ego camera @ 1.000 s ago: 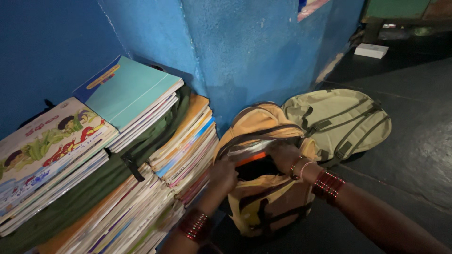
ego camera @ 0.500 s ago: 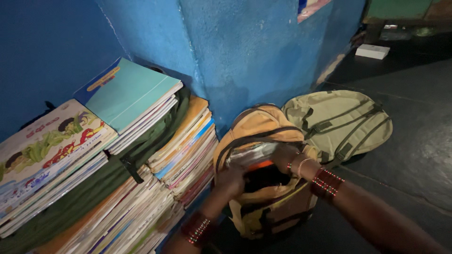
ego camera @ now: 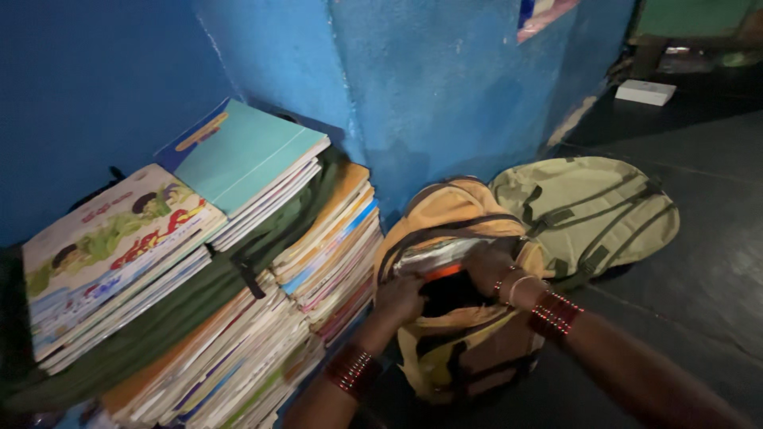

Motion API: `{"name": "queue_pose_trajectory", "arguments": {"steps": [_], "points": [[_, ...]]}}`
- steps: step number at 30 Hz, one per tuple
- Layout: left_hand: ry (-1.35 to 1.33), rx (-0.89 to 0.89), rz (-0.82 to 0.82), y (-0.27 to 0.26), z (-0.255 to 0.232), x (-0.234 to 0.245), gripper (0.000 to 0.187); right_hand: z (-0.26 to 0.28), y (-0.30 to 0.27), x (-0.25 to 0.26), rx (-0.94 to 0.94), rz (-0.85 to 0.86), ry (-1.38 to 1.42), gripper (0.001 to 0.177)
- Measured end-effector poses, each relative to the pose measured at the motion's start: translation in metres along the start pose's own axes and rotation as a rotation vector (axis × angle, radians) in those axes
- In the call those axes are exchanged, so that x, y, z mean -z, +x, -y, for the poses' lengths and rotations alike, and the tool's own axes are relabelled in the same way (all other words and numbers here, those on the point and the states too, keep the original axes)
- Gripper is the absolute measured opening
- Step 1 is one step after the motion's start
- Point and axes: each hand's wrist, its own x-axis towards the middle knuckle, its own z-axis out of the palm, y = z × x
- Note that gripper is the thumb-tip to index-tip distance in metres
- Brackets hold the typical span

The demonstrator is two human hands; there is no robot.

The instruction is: The person organizes a stack of books and notebooks, including a small slate, and places them into a yellow backpack one by one.

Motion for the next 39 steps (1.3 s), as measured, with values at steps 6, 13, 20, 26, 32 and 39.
{"name": "queue_pose_trajectory", "arguments": {"steps": [6,13,20,26,32,39], "points": [[-0.043,-0.187,-0.302,-0.043,-0.043,0.082,0.058,0.008,-0.023,0.082,0.01,0.066,0.222,0.041],[0.055,-0.097,-0.684,-0.116,-0.074,0.24,0.025,0.04,-0.052,0.201,0.11,0.046,0.359,0.057],[0.481,0.265,-0.971,-0.183,0.0,0.311,0.052,0.058,-0.068,0.239,0.313,-0.231,0.479,0.053],[0.369,0.612,-0.7,-0.214,0.045,0.313,0.037,0.068,-0.082,0.262,0.306,-0.075,0.498,0.061],[0.355,0.519,-0.748,-0.219,0.053,0.313,0.034,0.073,-0.082,0.266,0.311,0.001,0.461,0.061],[0.401,0.502,-0.786,-0.219,0.05,0.316,0.032,0.073,-0.084,0.264,0.225,0.083,0.39,0.055]]}}
